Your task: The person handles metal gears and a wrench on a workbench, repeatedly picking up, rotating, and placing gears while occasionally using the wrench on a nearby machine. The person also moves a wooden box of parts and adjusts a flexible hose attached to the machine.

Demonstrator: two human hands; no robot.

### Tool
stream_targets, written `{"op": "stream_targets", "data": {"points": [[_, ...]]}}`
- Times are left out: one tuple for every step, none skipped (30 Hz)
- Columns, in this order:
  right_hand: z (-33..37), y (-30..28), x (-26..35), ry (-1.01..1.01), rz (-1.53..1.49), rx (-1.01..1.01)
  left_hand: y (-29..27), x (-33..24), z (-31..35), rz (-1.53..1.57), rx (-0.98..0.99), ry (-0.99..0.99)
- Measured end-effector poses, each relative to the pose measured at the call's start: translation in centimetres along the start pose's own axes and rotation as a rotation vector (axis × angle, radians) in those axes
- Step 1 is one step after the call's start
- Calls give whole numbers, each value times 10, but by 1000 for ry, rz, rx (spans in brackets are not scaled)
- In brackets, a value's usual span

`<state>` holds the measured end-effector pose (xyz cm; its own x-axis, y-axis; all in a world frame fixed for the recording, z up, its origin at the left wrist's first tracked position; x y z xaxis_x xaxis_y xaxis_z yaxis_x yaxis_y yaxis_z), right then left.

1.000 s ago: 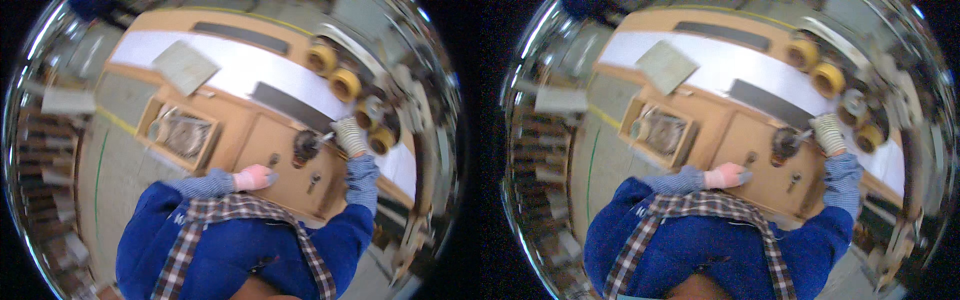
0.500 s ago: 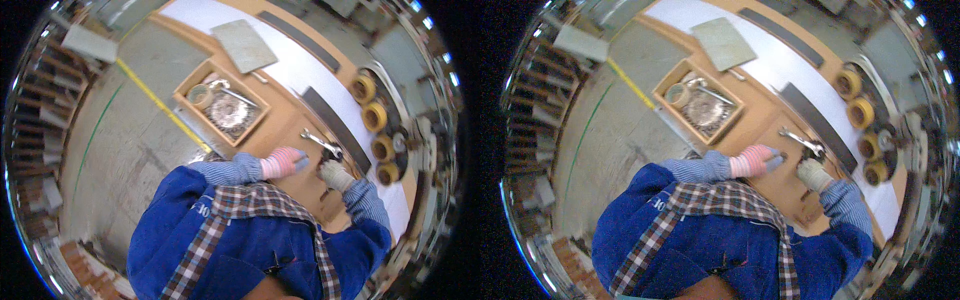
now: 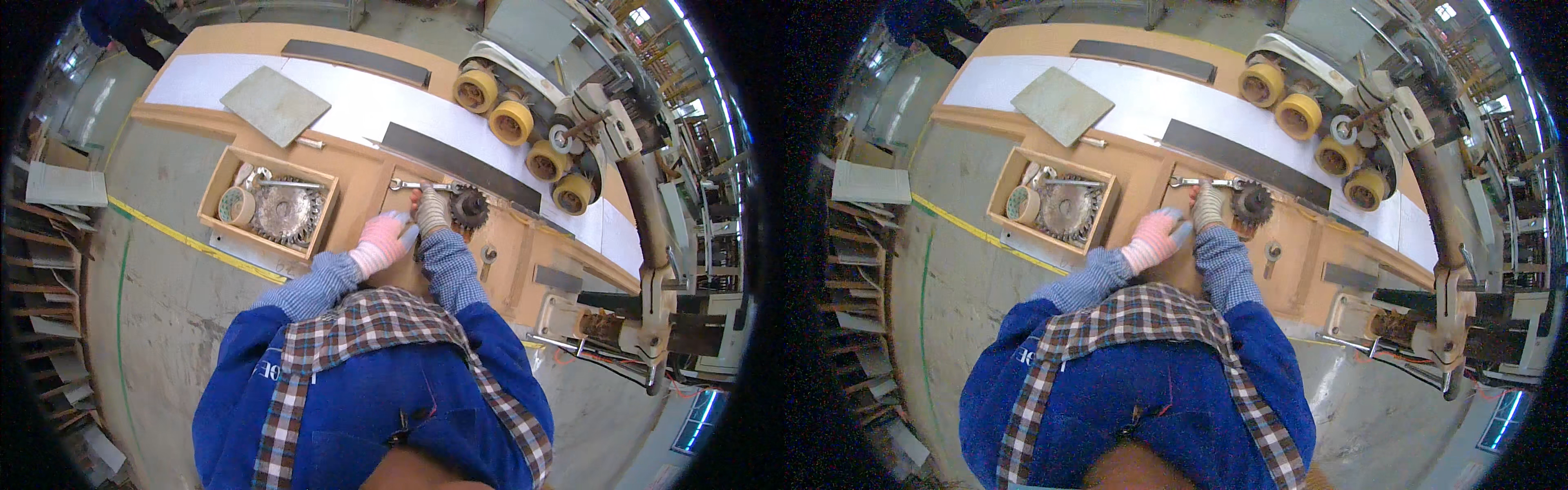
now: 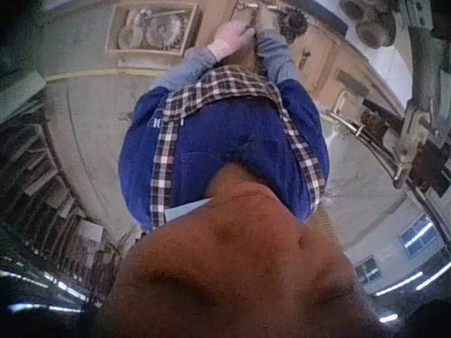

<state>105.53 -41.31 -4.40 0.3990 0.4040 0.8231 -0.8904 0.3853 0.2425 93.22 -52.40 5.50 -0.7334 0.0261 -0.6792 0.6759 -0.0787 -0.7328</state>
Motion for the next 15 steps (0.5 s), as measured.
{"op": "stream_targets", "data": {"points": [[-9, -4, -5, -19, 12, -35, 0, 5, 8, 29, 8, -20], [-18, -10, -9, -37, -9, 22, -1, 11, 15, 47, -23, -40], [-28, -12, -13, -77, -23, 78, -2, 15, 21, 52, -22, -29], [-36, -18, -13, -212, 343, 41, -3, 19, 27, 40, -84, -27], [-38, -16, -14, -665, 919, 164, -5, 23, 32, 56, -7, -64], [-42, -19, -16, -431, 635, 158, -9, 27, 35, 68, 44, -102], [-41, -21, -16, -274, 400, 114, -12, 27, 39, 67, -4, -96], [-38, -20, -15, -48, 121, -1, -16, 27, 40, 33, 8, -122], [-29, -19, -12, -175, 217, 143, -22, 26, 43, 22, -225, -2], [-21, -14, -3, -228, 198, 195, -28, 25, 37, -16, -418, 83], [-5, -10, -3, -205, 192, 204, -33, 27, 34, -65, -435, 63], [13, -11, 2, -180, 243, 398, -34, 28, 34, -112, -442, 44], [32, -3, 0, -165, 103, 567, -35, 31, 33, -175, -462, 34], [45, 3, 3, -41, 288, 582, -33, 35, 31, -99, -311, -21], [61, 10, 2, -212, 434, 665, -30, 40, 29, -43, -182, -68]]}}
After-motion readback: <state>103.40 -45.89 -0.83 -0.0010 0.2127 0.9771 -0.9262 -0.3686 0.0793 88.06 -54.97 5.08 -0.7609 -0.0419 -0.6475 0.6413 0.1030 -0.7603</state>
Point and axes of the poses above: each hand's wrist, its own z-axis away from the middle knuckle, its own y-axis out of the palm, x = y × z, the point moved 1 cm from there along -z, towards the middle knuckle, and after that the axes turned 9 degrees about -y, right-handed, at the moved point
